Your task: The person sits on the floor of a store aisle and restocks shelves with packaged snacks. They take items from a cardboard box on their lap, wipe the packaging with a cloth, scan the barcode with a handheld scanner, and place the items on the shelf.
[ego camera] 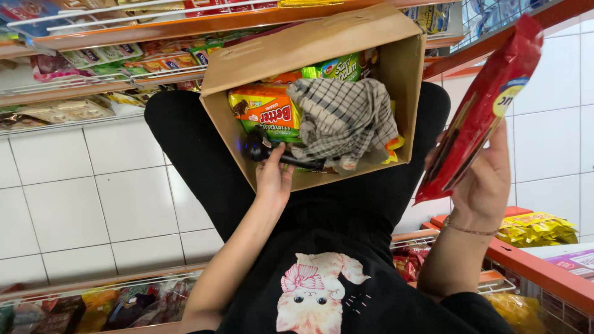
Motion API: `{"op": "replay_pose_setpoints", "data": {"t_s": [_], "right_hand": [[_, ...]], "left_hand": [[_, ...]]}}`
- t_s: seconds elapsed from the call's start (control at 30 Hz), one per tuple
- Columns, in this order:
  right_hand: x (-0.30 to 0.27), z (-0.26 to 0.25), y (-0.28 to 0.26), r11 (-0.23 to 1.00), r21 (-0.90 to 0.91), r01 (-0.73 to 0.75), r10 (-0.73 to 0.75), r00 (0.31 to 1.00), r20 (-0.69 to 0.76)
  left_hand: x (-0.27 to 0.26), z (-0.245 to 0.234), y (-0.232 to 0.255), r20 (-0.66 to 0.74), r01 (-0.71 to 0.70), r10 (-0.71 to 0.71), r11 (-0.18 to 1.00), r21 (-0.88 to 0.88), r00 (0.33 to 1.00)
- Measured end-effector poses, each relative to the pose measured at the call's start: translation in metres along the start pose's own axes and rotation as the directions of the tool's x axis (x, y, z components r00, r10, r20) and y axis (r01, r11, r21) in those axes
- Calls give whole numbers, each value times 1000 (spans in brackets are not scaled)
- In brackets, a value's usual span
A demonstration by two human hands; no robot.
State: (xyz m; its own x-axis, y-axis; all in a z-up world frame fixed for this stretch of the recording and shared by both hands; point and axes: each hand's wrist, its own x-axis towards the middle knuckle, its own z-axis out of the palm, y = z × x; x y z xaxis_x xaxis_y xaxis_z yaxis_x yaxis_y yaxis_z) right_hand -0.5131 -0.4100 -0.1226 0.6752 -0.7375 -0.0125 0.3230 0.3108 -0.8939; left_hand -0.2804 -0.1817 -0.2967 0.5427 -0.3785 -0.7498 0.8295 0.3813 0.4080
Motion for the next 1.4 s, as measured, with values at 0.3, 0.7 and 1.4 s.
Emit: {"op": "replay_pose_setpoints", "data": {"t_s": [0.3, 0.7, 1.4], "right_hand": [[5, 19, 41, 701, 607, -375, 136, 905, 402], [-4, -30, 66, 841, 501, -202, 109, 972, 208], [-36, -25, 49, 942, 330, -52, 132, 966, -222]], "left_hand": [[1, -17, 2, -27, 57, -54, 988, 142, 998], [-68, -31, -3, 197, -119, -16, 746, 655, 980], [-76, 96, -54, 949, -608, 133, -740, 287, 286]]}}
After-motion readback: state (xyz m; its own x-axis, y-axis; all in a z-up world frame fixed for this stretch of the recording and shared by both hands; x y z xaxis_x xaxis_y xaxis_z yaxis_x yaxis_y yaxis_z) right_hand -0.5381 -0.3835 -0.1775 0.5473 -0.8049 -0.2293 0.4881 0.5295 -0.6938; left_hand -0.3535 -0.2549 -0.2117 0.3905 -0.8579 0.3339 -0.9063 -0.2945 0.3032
